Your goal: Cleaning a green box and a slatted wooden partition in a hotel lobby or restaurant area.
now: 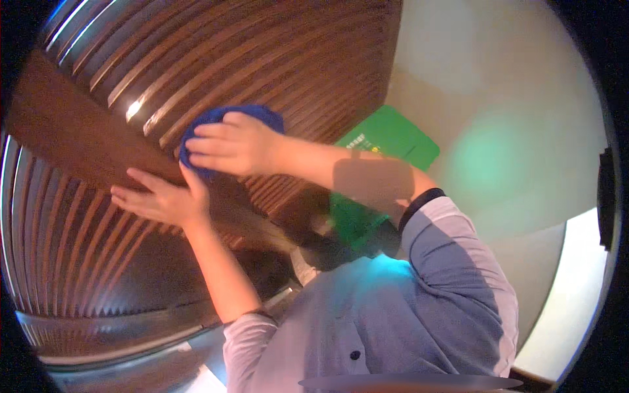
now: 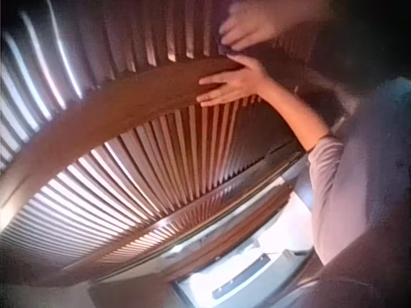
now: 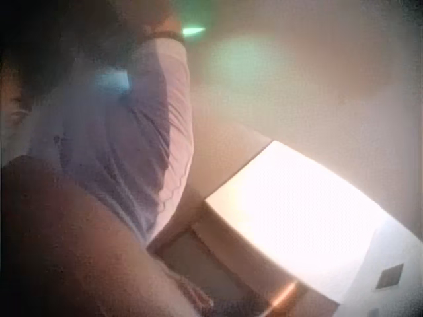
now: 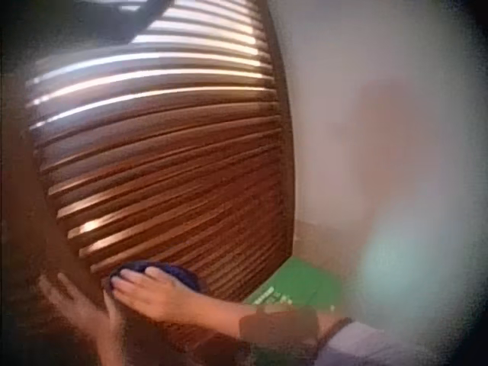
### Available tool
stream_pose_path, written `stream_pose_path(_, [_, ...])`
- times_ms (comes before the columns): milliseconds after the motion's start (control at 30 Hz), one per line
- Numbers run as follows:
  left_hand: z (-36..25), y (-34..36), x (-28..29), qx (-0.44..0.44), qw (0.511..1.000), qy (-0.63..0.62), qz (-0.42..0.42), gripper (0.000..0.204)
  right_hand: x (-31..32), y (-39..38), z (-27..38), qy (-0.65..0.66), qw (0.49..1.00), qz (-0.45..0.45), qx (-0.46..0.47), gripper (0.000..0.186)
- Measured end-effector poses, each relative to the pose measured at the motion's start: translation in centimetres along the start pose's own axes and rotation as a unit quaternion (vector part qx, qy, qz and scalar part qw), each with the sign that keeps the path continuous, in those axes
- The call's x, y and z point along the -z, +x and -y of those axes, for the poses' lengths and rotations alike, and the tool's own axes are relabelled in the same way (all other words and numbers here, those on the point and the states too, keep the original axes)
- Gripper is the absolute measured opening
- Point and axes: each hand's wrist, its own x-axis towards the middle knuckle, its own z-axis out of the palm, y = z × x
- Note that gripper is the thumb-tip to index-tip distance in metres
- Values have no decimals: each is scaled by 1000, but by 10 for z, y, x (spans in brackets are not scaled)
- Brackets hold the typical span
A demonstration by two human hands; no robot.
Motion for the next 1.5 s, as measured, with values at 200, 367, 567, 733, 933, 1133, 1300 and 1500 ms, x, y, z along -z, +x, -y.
stream_pose_path(200, [4, 2, -4, 10, 1000, 4, -15, 92, 20, -16, -26, 32, 996, 58, 64, 32])
stream_pose_path(367, [11, 3, -12, -11, 999, 5, -30, 94, 69, -55, -86, 1, 989, 142, 31, 34])
stream_pose_path(567, [4, 6, -14, -19, 999, 9, -38, 94, 122, -121, -145, -48, 990, 116, -66, 45])
stream_pose_path(733, [-3, 6, -9, -37, 998, 27, -49, 94, 149, -162, -181, -59, 987, 75, -126, 50])
stream_pose_path(933, [-8, 9, -13, -47, 996, 54, -45, 93, 176, -214, -226, -155, 967, 11, -201, 50])
stream_pose_path(1133, [-7, 21, -3, -42, 995, 80, -38, 101, 186, -180, -212, -151, 941, 22, -304, 56])
stream_pose_path(1300, [-7, 16, -8, -32, 996, 74, -36, 99, 149, -127, -175, -73, 968, 100, -220, 64])
stream_pose_path(1500, [-8, 10, -10, -35, 997, 60, -46, 98, 55, -34, -85, 66, 998, -15, -2, 23])
